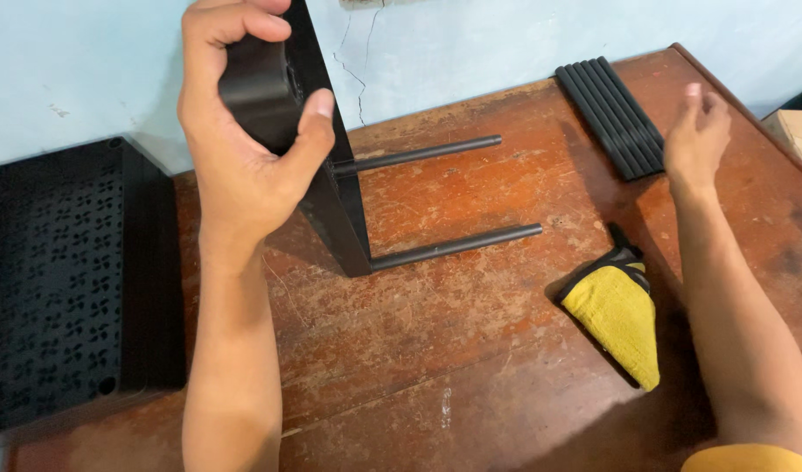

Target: The person assembles a black plastic shelving unit by inserting vertical rods into corner holes of perforated trays and connecting horizontal bars. The person then stacks the trays and wipes one tray with a yellow cloth.

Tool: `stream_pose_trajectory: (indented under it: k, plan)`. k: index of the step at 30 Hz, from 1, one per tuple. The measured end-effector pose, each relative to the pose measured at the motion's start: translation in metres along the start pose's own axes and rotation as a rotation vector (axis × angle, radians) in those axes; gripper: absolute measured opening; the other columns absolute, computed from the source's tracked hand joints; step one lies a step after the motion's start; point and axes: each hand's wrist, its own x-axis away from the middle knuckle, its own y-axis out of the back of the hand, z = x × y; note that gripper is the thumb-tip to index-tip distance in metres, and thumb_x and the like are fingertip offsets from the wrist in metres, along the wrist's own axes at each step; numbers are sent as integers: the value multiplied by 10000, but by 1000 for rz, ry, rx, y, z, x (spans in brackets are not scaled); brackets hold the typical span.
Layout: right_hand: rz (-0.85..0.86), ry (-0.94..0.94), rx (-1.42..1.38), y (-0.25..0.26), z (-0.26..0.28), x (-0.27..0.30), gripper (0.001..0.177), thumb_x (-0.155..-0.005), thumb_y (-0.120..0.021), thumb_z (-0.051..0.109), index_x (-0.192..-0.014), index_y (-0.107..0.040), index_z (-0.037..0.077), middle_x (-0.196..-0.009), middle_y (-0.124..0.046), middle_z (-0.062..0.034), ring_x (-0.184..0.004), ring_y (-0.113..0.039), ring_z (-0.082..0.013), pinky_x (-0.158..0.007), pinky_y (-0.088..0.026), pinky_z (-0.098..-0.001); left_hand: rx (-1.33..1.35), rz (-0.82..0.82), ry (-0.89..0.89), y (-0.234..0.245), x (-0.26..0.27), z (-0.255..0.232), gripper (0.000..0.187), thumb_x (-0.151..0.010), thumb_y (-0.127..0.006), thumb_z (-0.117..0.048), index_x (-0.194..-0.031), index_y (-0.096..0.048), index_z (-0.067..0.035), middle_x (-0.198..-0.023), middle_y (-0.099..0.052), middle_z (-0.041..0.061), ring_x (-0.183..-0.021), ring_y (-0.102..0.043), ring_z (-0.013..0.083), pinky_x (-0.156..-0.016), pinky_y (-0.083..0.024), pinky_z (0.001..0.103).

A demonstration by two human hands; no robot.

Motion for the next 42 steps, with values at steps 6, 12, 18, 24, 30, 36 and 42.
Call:
stream_pose_trajectory:
  k: [6,12,18,24,30,36,42]
  plan:
    - [35,35,-337,20,23,12,648,-1133,-387,520,-1480,-501,-15,-1501,-533,-241,-1424,-476,-346,-1244,-377,-464,27,-83,-10,3,3,5,340,-972,-597,123,-1246,-491,-46,-1354,-557,94,-1198,-534,150,-1100,-404,252]
    - [228,69,-45,9,70,62,572,-1155,-387,480,-1505,-483,38,-1485,-466,-208,-1353,-439,-330,-1058,-366,-530,42,-160,-28,12,12,9,303,-987,-579,105,-1244,-485,-25,-1356,-574,115,-1244,-534,160,-1164,-379,273]
    - [642,178,-414,-14,108,108,672,-1053,-374,591,-1378,-544,28,-1265,-651,-154,-1096,-645,-279,-934,-545,-455,-43,-311,-62,22,27,17,288,-1012,-585,8,-1284,-496,-21,-1350,-589,133,-1374,-511,223,-1208,-332,348]
    - [885,-40,-1114,-6,113,116,749,-1114,-269,720,-1201,-610,59,-1084,-695,-103,-1001,-657,-226,-955,-546,-372,-99,-499,-29,22,58,37,219,-1059,-557,-32,-1267,-491,-27,-1343,-597,119,-1371,-526,238,-1246,-342,398]
    - [710,-98,-1275,-6,132,140,621,-1105,-423,690,-912,-560,116,-822,-581,-37,-815,-567,-179,-921,-492,-374,-184,-657,132,-2,94,43,257,-1051,-557,-6,-1288,-470,-51,-1367,-579,131,-1353,-531,252,-1222,-358,428]
    - [686,-66,-1191,-10,165,161,571,-1077,-521,627,-791,-318,176,-708,-242,27,-689,-311,-148,-825,-433,-372,-340,-823,191,1,102,36,290,-1027,-620,13,-1249,-451,-68,-1348,-502,111,-1341,-471,247,-1244,-319,447]
    - [572,-48,-1147,-10,191,168,628,-1067,-520,624,-705,-230,200,-643,-172,45,-587,-224,-129,-642,-332,-341,-771,-623,42,-7,88,18,179,-929,-664,-36,-1046,-575,-138,-1249,-623,39,-1373,-484,238,-1261,-109,532]
